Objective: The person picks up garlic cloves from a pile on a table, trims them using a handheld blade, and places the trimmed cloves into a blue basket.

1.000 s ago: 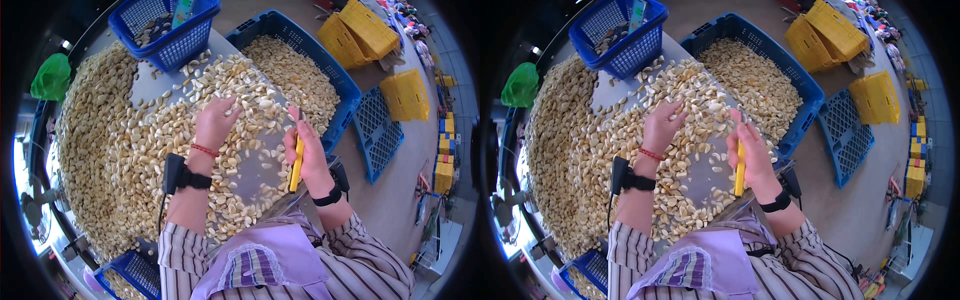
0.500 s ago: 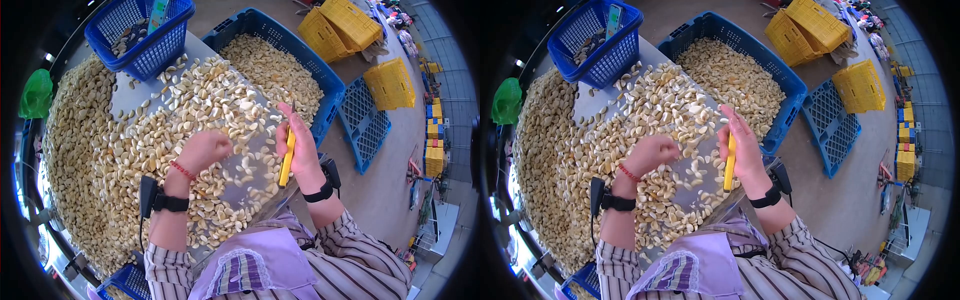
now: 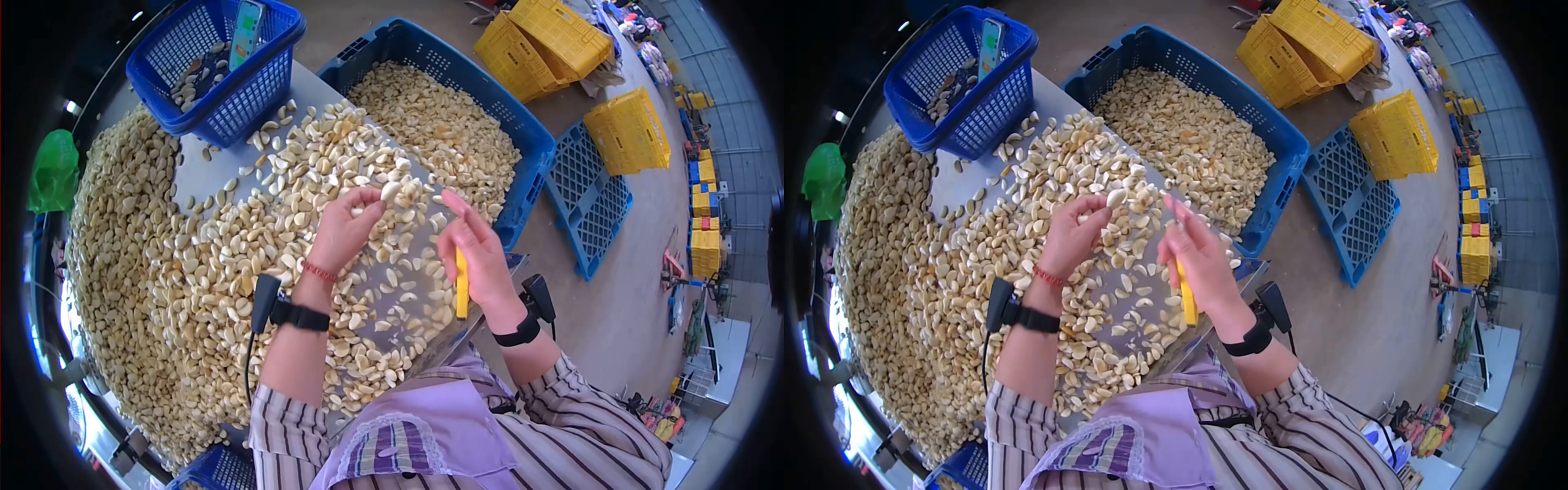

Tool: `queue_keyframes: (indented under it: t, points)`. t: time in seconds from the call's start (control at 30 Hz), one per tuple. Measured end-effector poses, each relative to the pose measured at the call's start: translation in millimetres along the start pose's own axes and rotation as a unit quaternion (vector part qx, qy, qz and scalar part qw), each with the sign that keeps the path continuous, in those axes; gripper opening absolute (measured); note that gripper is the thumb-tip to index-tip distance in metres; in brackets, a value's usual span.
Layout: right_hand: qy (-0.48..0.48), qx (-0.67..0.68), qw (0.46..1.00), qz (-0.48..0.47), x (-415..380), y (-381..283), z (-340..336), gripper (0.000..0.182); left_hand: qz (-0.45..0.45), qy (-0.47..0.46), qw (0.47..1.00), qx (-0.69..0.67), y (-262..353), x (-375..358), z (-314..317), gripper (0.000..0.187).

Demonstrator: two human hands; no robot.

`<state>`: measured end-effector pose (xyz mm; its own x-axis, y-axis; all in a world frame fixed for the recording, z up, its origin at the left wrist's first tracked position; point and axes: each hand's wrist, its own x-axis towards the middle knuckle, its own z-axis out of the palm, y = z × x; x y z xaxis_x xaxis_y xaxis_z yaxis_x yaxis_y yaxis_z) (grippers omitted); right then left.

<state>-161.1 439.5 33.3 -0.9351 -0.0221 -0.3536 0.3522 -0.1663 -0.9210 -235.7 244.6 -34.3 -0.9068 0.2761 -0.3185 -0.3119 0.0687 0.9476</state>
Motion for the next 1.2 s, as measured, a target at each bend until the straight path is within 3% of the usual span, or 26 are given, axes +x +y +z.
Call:
queue_keyframes:
  t: [0.07,0.13,0.2,0.27,0.33,0.4,0.47,0.53,0.57,0.6,0.73,0.77,0.8,0.83,0.87,0.9,0.93,1.0,1.07,1.1,1.13,1.17,1.2]
  points:
    - [-0.037,-0.041,0.998,-0.002,-4.4,-1.5,9.9,0.061,-0.079,-0.017,0.993,-0.081,7.6,-23.4,-5.5,0.020]
    - [-0.103,-0.181,0.978,0.010,-9.4,-5.8,24.7,0.064,-0.052,-0.015,0.994,-0.090,15.3,-48.9,-4.4,0.019]
    - [-0.123,-0.172,0.977,0.029,-14.1,-3.9,35.1,0.063,0.076,-0.014,0.997,-0.033,14.5,-72.2,0.0,0.014]
    - [-0.193,-0.181,0.964,0.010,-17.7,4.1,43.0,0.058,0.044,-0.009,0.998,-0.049,12.5,-95.3,-6.8,0.011]
    - [-0.200,-0.151,0.968,-0.022,-25.2,14.7,53.1,0.051,0.009,-0.004,0.998,-0.063,1.2,-118.3,-19.2,0.007]
    - [-0.257,-0.149,0.955,0.013,-31.5,18.0,57.7,0.048,-0.071,-0.050,0.947,-0.310,-19.0,-136.0,-27.6,0.004]
    - [-0.242,-0.129,0.961,0.043,-33.5,20.9,56.7,0.045,-0.057,-0.033,0.922,-0.381,-32.6,-143.6,-27.5,0.008]
    - [-0.209,-0.077,0.967,0.124,-28.6,16.7,48.9,0.043,0.053,-0.044,0.873,-0.482,-37.9,-152.3,-30.1,0.018]
    - [-0.179,-0.052,0.974,0.128,-27.6,8.4,48.0,0.042,0.110,-0.064,0.874,-0.468,-38.7,-150.9,-33.5,0.029]
    - [-0.161,-0.007,0.981,0.105,-25.6,10.2,39.7,0.042,0.122,-0.074,0.879,-0.455,-37.9,-152.9,-41.3,0.033]
    - [-0.071,0.083,0.994,0.030,-11.3,2.5,10.6,0.043,0.191,0.073,0.835,-0.510,-36.2,-156.0,-57.8,0.024]
    - [-0.051,0.091,0.994,0.018,-8.2,3.1,4.4,0.041,0.157,0.092,0.856,-0.484,-40.0,-156.9,-71.4,0.021]
    - [-0.028,0.099,0.995,0.012,-7.3,2.2,1.4,0.040,0.053,0.219,0.889,-0.398,-27.4,-156.4,-71.4,0.017]
    - [-0.022,0.101,0.995,0.008,-6.2,1.5,-0.8,0.041,0.018,0.284,0.930,-0.231,-32.3,-150.7,-70.2,0.013]
    - [-0.017,0.103,0.995,0.003,-5.9,1.8,-1.3,0.041,-0.019,0.339,0.939,-0.055,-44.9,-147.1,-67.0,0.012]
    - [-0.021,0.105,0.994,0.006,-5.9,3.0,0.2,0.041,0.100,0.273,0.942,0.167,-73.9,-145.0,-58.4,0.013]
    - [-0.014,0.109,0.994,0.014,-5.3,4.1,2.2,0.043,0.210,0.188,0.882,0.378,-95.0,-143.8,-47.8,0.019]
    - [-0.013,0.116,0.993,0.024,-4.3,5.9,9.2,0.045,0.025,0.035,0.852,0.522,-41.6,-165.3,-6.8,0.024]
    - [-0.034,0.098,0.994,0.033,-5.3,7.0,16.7,0.047,0.113,-0.096,0.954,0.260,-51.8,-182.5,3.0,0.024]
    - [-0.035,0.102,0.993,0.040,-5.4,8.8,19.4,0.046,0.110,-0.092,0.955,0.261,-51.2,-189.0,3.1,0.024]
    - [-0.039,0.103,0.993,0.041,-4.9,10.0,22.2,0.046,0.072,-0.159,0.980,0.093,-49.5,-193.4,2.6,0.024]
    - [-0.045,0.108,0.992,0.048,-5.3,10.6,24.8,0.046,0.033,-0.221,0.971,-0.080,-48.8,-196.1,2.0,0.025]
    - [-0.049,0.112,0.991,0.054,-5.9,10.9,26.5,0.045,0.033,-0.218,0.972,-0.081,-49.5,-197.1,-0.9,0.025]
